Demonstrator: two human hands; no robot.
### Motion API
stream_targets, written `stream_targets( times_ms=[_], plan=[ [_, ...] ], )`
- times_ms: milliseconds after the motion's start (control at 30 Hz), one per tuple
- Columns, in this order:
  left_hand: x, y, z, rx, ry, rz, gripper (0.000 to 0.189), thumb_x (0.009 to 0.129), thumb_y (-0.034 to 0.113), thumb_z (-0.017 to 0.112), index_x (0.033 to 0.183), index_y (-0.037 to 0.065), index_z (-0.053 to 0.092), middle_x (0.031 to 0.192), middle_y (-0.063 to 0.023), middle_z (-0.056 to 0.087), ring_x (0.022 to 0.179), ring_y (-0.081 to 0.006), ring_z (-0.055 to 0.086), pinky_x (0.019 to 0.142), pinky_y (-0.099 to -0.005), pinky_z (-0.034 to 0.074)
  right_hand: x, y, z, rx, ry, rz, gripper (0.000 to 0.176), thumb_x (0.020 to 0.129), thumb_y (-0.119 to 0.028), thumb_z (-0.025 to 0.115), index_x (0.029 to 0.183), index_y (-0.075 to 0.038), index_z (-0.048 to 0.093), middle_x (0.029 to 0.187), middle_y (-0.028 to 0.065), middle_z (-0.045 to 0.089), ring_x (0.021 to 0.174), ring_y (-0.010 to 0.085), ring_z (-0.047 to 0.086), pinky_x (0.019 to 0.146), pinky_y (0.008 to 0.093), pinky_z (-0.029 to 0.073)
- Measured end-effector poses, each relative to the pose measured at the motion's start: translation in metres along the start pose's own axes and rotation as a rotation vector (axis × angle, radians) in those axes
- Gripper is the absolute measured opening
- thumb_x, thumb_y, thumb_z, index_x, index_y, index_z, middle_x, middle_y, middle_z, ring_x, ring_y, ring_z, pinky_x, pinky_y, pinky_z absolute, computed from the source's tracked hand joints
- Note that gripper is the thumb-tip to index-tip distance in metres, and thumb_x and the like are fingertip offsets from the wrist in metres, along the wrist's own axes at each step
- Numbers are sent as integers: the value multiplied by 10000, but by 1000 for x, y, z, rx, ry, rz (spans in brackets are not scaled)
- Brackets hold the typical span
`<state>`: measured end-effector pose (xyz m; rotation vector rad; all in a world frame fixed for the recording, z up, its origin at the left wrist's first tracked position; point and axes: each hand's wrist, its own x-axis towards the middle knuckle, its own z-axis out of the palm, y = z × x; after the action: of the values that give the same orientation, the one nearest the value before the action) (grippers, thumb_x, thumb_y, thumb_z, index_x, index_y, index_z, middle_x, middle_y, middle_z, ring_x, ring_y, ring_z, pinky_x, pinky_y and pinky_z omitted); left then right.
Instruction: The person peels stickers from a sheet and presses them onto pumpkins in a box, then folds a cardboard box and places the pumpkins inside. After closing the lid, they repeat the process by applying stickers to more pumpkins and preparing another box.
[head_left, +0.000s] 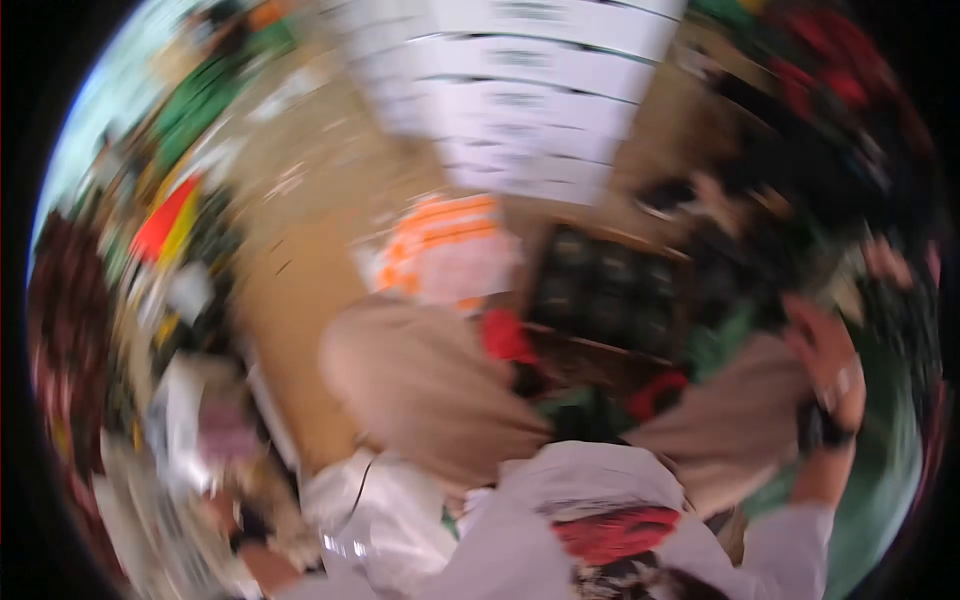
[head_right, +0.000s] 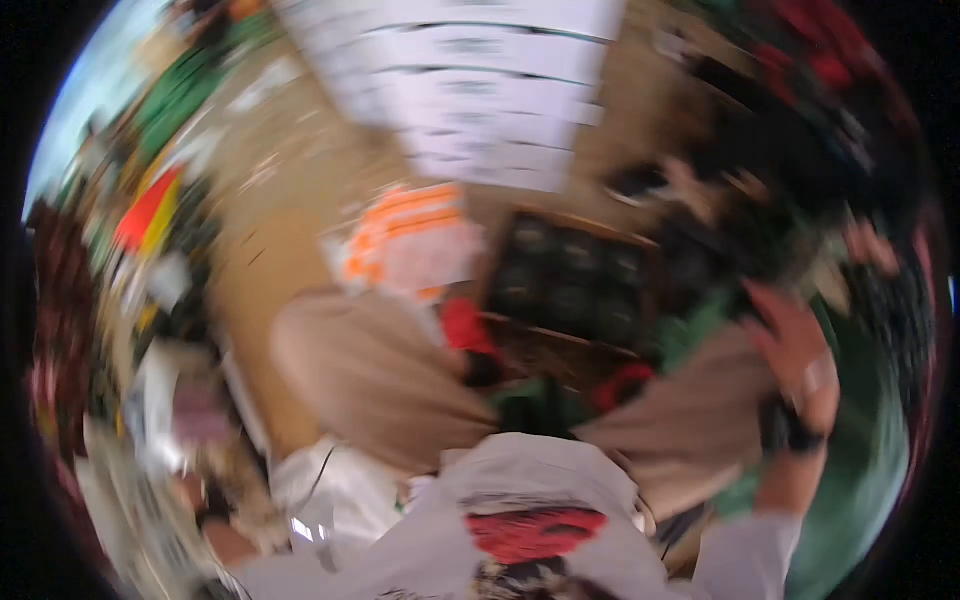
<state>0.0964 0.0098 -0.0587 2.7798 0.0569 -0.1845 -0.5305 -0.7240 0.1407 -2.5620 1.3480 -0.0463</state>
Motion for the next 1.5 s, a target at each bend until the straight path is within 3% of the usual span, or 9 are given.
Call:
stream_targets(
  times_ms=[133, 233, 400, 500, 567, 667, 967, 1333, 1500],
  plan=[
    [-25, 150, 13, -355, -252, 62, 679, 840, 463, 508, 1341, 51, 308, 1261, -148, 456, 1185, -267, 422, 1048, -366, 247, 69, 46, -22, 122, -63, -175, 368, 812, -246, 583, 1116, -43, 542, 881, 145, 629, 769, 255, 621, 682, 326, 477],
    [-133, 378, 31, -532, -270, 600, 385, 896, 175, 479, 1229, -15, 436, 1051, -56, 508, 901, -131, 495, 850, -271, 401, 142, 76, -4, 168, 40, -181, 387, 808, -331, 555, 1099, -76, 565, 946, 135, 629, 879, 264, 603, 766, 335, 466],
    [-301, 578, 101, -220, -704, 1220, 379, 824, 116, 551, 1180, 9, 478, 1030, -114, 576, 939, -223, 558, 828, -324, 432, 210, 182, 155, 27, -44, 83, 283, 818, -250, 451, 979, -76, 607, 1022, 138, 602, 949, 326, 562, 824, 401, 438],
    [-342, 626, 185, 26, -620, 1687, 410, 794, 181, 587, 1167, 39, 491, 1027, -175, 577, 880, -316, 573, 778, -374, 456, 198, 236, 273, -363, -240, -229, 279, 783, -192, 480, 940, -19, 631, 1016, 161, 609, 976, 297, 567, 788, 384, 479],
    [-354, 634, 246, 16, -857, 1382, 412, 779, 186, 602, 1161, 66, 501, 991, -168, 576, 866, -335, 557, 770, -390, 452, 173, 243, 324, 280, -207, 316, 293, 801, -147, 461, 1036, -134, 636, 1029, 160, 605, 1008, 309, 549, 860, 373, 452],
    [-342, 612, 316, 266, -876, 1435, 417, 759, 171, 610, 1154, 86, 510, 942, -158, 577, 862, -329, 556, 752, -395, 452, 162, 244, 373, 173, -273, 589, 309, 808, -195, 485, 1087, -149, 609, 1065, 133, 598, 1007, 315, 544, 894, 368, 429],
    [-378, 548, 482, 648, -492, 1779, 102, 723, 148, 538, 723, 93, 624, 725, -74, 620, 698, -216, 603, 573, -345, 491, 168, 248, 366, 291, -193, 578, 370, 811, -335, 513, 1057, -72, 598, 1091, 164, 572, 999, 340, 534, 877, 386, 418],
    [-336, 612, 454, 141, -1065, 1403, 172, 704, 233, 610, 731, 70, 661, 713, -128, 634, 743, -293, 622, 653, -387, 493, 197, 216, 361, 842, -222, 594, 608, 855, -496, 437, 1194, 8, 459, 988, 175, 600, 866, 277, 584, 817, 355, 440],
    [-141, 608, 456, -247, -300, 688, 173, 731, 153, 522, 789, 36, 635, 759, -189, 623, 727, -333, 602, 659, -397, 473, 178, 276, 375, 1499, -123, 1077, 720, 844, -572, 405, 1388, -159, 176, 1328, 93, 364, 1133, 306, 418, 854, 513, 404]
  ],
)
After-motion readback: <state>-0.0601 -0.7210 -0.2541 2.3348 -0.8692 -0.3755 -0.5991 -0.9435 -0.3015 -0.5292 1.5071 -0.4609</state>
